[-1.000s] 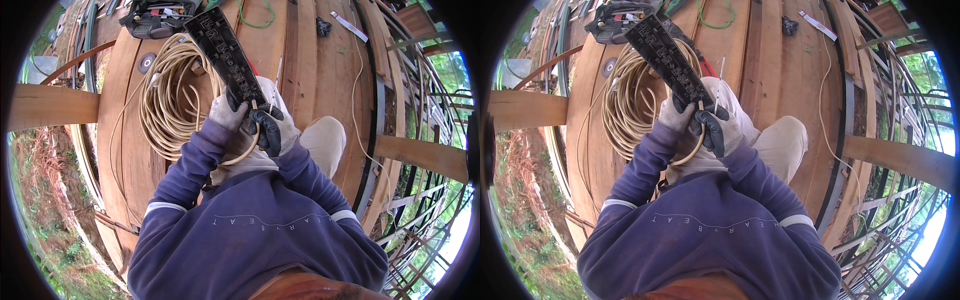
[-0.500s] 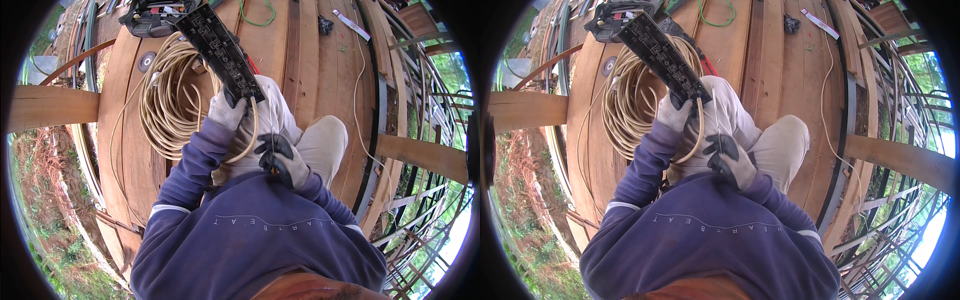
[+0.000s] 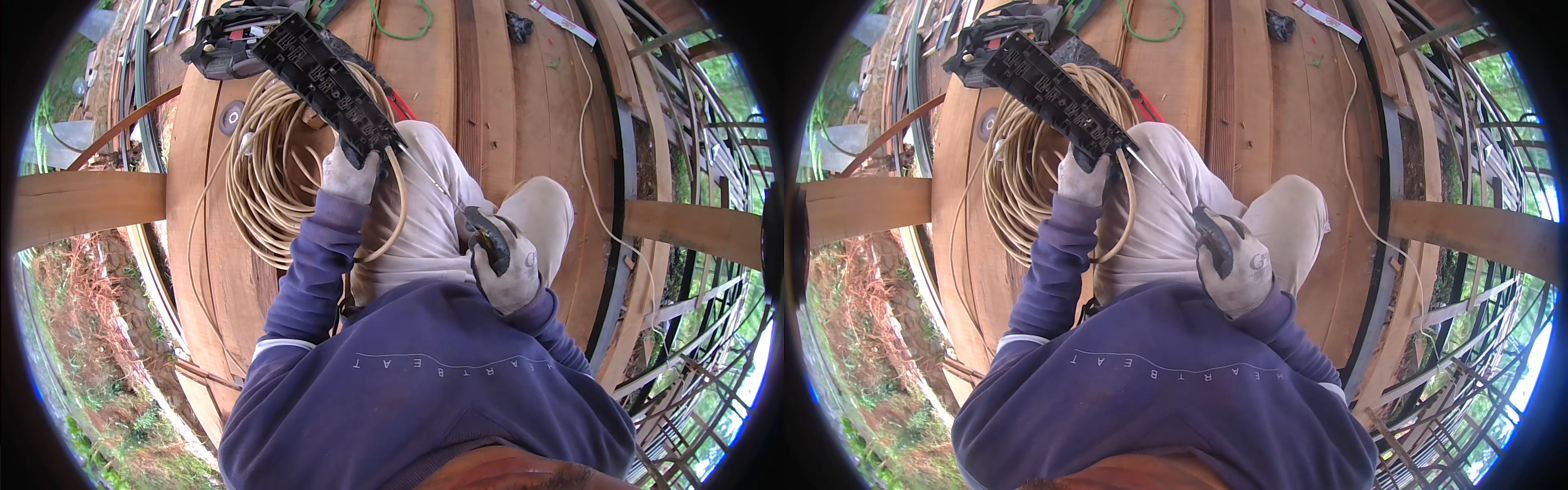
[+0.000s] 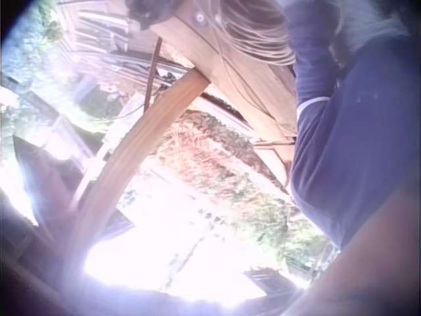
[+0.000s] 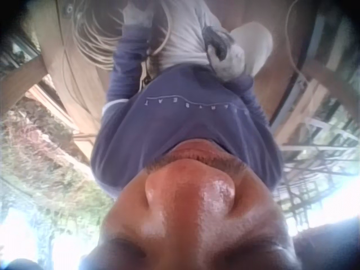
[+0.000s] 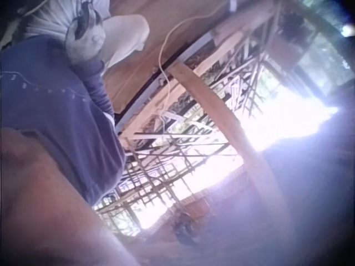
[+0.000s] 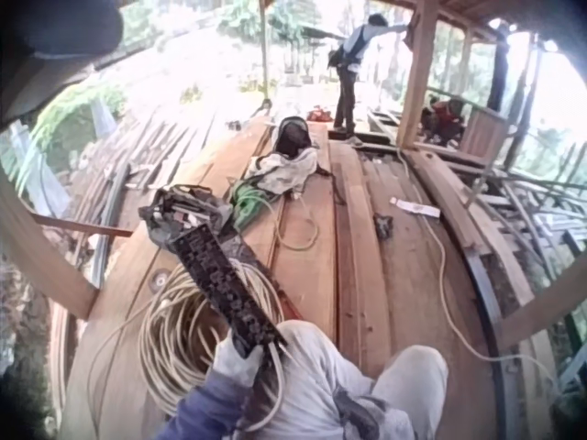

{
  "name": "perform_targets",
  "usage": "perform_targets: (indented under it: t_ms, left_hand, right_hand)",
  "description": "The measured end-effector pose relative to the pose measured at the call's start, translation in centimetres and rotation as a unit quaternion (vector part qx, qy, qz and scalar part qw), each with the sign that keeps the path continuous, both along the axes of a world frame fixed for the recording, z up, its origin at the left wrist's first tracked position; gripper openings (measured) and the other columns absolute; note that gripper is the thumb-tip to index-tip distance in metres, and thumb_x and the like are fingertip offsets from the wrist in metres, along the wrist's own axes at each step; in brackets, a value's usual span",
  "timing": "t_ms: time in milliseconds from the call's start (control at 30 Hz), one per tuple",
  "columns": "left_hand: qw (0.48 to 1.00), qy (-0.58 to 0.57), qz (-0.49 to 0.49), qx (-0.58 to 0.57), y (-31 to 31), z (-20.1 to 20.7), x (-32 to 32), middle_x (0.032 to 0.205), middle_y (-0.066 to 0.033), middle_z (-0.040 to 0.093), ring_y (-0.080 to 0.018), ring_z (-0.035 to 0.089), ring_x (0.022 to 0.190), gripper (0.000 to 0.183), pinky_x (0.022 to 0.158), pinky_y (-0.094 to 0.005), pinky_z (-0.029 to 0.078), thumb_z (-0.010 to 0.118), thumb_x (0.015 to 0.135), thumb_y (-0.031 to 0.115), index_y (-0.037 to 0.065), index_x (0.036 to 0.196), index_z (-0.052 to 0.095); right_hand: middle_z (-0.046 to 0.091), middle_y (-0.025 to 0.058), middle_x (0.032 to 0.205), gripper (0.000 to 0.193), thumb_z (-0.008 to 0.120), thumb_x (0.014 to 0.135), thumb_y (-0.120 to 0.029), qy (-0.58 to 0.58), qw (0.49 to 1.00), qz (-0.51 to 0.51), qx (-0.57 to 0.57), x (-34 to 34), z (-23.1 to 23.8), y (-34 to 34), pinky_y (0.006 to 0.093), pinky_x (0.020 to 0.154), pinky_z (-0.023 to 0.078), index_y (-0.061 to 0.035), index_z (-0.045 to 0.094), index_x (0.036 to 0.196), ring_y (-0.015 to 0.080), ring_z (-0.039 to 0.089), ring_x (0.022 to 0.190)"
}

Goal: The person sits on a wooden floor and uses a red-handled tool to strip the insulation from a wire. They then insert the stripped wire into a black electrical component and use a screwdriver to tighten a terminal screw, securing the wire in place.

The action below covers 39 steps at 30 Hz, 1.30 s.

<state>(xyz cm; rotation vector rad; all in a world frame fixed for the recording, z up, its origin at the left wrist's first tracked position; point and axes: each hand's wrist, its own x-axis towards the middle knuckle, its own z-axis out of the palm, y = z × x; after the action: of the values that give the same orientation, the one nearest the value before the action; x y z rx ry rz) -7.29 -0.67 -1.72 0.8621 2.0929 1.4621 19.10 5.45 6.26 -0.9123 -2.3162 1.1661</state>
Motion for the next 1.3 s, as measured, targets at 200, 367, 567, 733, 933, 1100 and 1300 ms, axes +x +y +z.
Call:
perform_targets:
  t_ms: [200, 367, 567, 733, 933, 1100, 1300]
  left_hand:
    - [0.996, 0.089, 0.030, -0.006, 0.1, 0.6, 1.1, 0.089, -0.0189, 0.073, -0.0300, 0.073, 0.081, 0.033, 0.073, -0.0381, 0.057, 0.065, 0.086, 0.007, -0.004, 0.116, 0.059]
    - [0.998, 0.053, 0.027, 0.003, 0.1, 1.6, 1.8, 0.085, -0.0190, 0.073, -0.0314, 0.073, 0.078, 0.030, 0.070, -0.0384, 0.057, 0.064, 0.087, 0.007, -0.004, 0.115, 0.059]
    - [0.994, 0.108, 0.028, 0.009, 0.2, 0.9, 1.7, 0.084, -0.0198, 0.072, -0.0329, 0.073, 0.078, 0.030, 0.070, -0.0390, 0.057, 0.063, 0.088, 0.007, -0.004, 0.116, 0.058]
    - [0.995, 0.094, 0.031, -0.010, 0.1, 0.9, 1.7, 0.090, -0.0204, 0.072, -0.0343, 0.072, 0.083, 0.034, 0.074, -0.0407, 0.056, 0.065, 0.087, 0.009, -0.003, 0.118, 0.058]
    - [0.994, 0.105, 0.031, -0.007, 0.1, 1.3, 1.9, 0.086, -0.0208, 0.072, -0.0350, 0.072, 0.080, 0.030, 0.070, -0.0410, 0.056, 0.064, 0.087, 0.009, -0.004, 0.115, 0.059]
    - [0.992, 0.118, 0.030, 0.010, 0.1, 0.9, 1.8, 0.088, -0.0214, 0.072, -0.0361, 0.072, 0.082, 0.030, 0.072, -0.0410, 0.057, 0.064, 0.087, 0.008, -0.004, 0.115, 0.059]
    - [0.995, 0.091, 0.039, -0.009, 0.2, 1.0, 1.8, 0.090, -0.0220, 0.072, -0.0364, 0.072, 0.084, 0.032, 0.073, -0.0412, 0.057, 0.065, 0.087, 0.008, -0.004, 0.116, 0.059]
  right_hand:
    - [0.065, 0.0208, 0.111, 0.041, 0.066, 0.083, -0.004, 0.002, 0.989, 0.042, 0.141, -0.1, -1.0, 0.2, 0.0438, 0.078, 0.057, -0.0017, 0.059, 0.123, 0.0389, 0.068, 0.091]
    - [0.064, 0.0221, 0.114, 0.040, 0.066, 0.083, -0.002, -0.020, 0.989, 0.017, 0.143, -0.6, 0.0, -0.3, 0.0452, 0.083, 0.056, -0.0021, 0.061, 0.122, 0.0417, 0.067, 0.095]
    - [0.063, 0.0199, 0.112, 0.038, 0.065, 0.084, -0.004, -0.026, 0.986, 0.021, 0.162, -0.9, -0.4, -0.2, 0.0456, 0.077, 0.056, -0.0032, 0.060, 0.121, 0.0402, 0.066, 0.090]
    - [0.062, 0.0199, 0.111, 0.036, 0.064, 0.085, -0.006, -0.020, 0.984, 0.026, 0.175, -1.1, -0.5, -0.2, 0.0458, 0.075, 0.055, -0.0029, 0.059, 0.120, 0.0398, 0.066, 0.088]
    - [0.063, 0.0202, 0.112, 0.037, 0.066, 0.084, -0.005, -0.018, 0.986, 0.021, 0.163, -1.1, -0.7, -0.2, 0.0458, 0.077, 0.056, -0.0036, 0.060, 0.121, 0.0402, 0.066, 0.091]
    - [0.063, 0.0212, 0.113, 0.040, 0.067, 0.082, -0.002, -0.027, 0.990, 0.015, 0.138, -1.1, -0.7, -0.3, 0.0464, 0.083, 0.056, -0.0038, 0.061, 0.121, 0.0414, 0.066, 0.096]
    - [0.060, 0.0199, 0.114, 0.040, 0.067, 0.084, -0.006, 0.001, 0.984, 0.019, 0.178, -1.3, -0.8, 0.0, 0.0456, 0.076, 0.056, -0.0044, 0.058, 0.123, 0.0387, 0.066, 0.091]
